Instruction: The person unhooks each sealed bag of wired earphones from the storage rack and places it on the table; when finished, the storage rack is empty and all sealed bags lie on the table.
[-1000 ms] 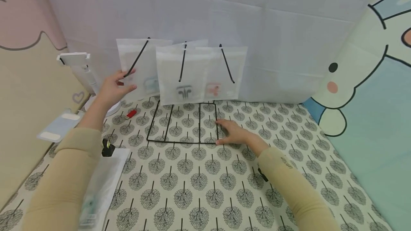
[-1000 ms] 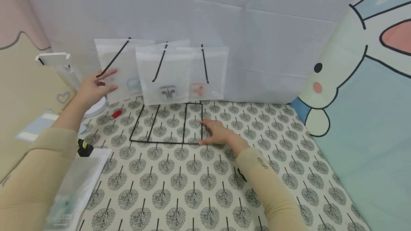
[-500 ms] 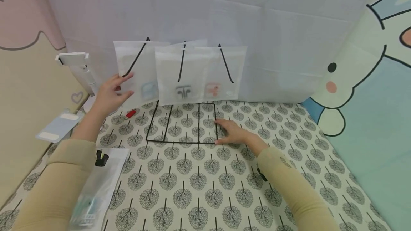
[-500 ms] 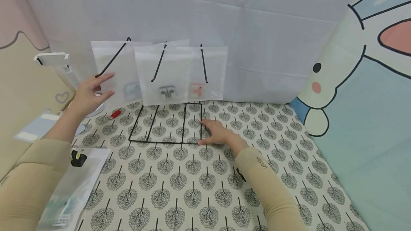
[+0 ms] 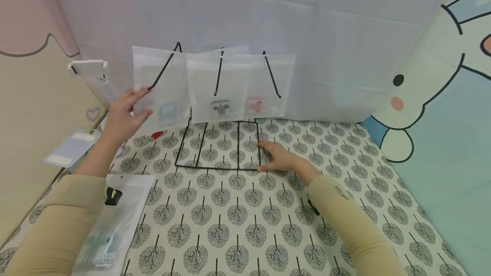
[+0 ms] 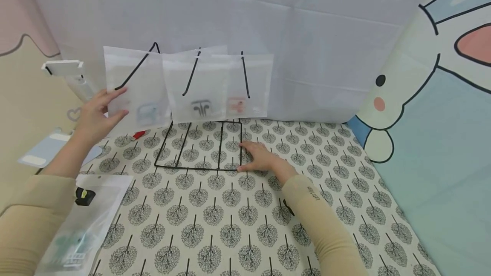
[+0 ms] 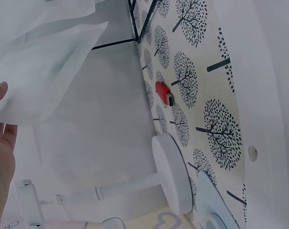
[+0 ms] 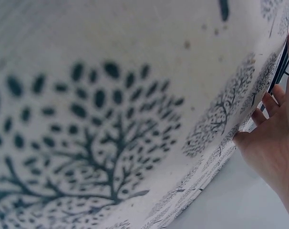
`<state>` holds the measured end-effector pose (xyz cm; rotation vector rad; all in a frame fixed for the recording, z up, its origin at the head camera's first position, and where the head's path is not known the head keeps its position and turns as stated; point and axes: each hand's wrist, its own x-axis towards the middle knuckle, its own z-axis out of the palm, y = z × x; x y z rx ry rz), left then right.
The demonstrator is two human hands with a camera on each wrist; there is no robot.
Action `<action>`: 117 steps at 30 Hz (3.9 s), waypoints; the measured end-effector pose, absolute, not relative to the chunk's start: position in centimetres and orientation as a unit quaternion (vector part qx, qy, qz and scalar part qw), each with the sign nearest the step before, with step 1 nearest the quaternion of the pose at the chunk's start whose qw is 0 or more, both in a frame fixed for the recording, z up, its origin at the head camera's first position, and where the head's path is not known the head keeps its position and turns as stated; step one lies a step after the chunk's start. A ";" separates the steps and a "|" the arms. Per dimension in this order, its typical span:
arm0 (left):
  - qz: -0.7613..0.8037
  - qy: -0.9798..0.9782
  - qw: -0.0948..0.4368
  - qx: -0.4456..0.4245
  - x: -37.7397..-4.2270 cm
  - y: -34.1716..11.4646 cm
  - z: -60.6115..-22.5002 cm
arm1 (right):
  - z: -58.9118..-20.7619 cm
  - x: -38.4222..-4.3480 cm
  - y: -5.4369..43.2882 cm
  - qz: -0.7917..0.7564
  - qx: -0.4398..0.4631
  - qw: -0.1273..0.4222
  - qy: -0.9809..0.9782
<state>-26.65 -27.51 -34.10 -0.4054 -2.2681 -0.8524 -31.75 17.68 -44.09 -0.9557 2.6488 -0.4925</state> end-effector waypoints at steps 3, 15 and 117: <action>-0.320 -0.869 0.343 -0.159 -26.4 -27.6 -33.9 | -44.0 -31.8 17.7 -0.169 -0.326 0.141 0.919; -0.309 -0.865 0.353 -0.178 -24.6 -28.0 -32.2 | -43.6 -31.6 17.6 -0.170 -0.328 0.136 0.919; -0.647 -0.760 -0.015 -0.056 -8.9 -24.6 -35.6 | -43.3 -31.1 17.4 -0.164 -0.332 0.133 0.919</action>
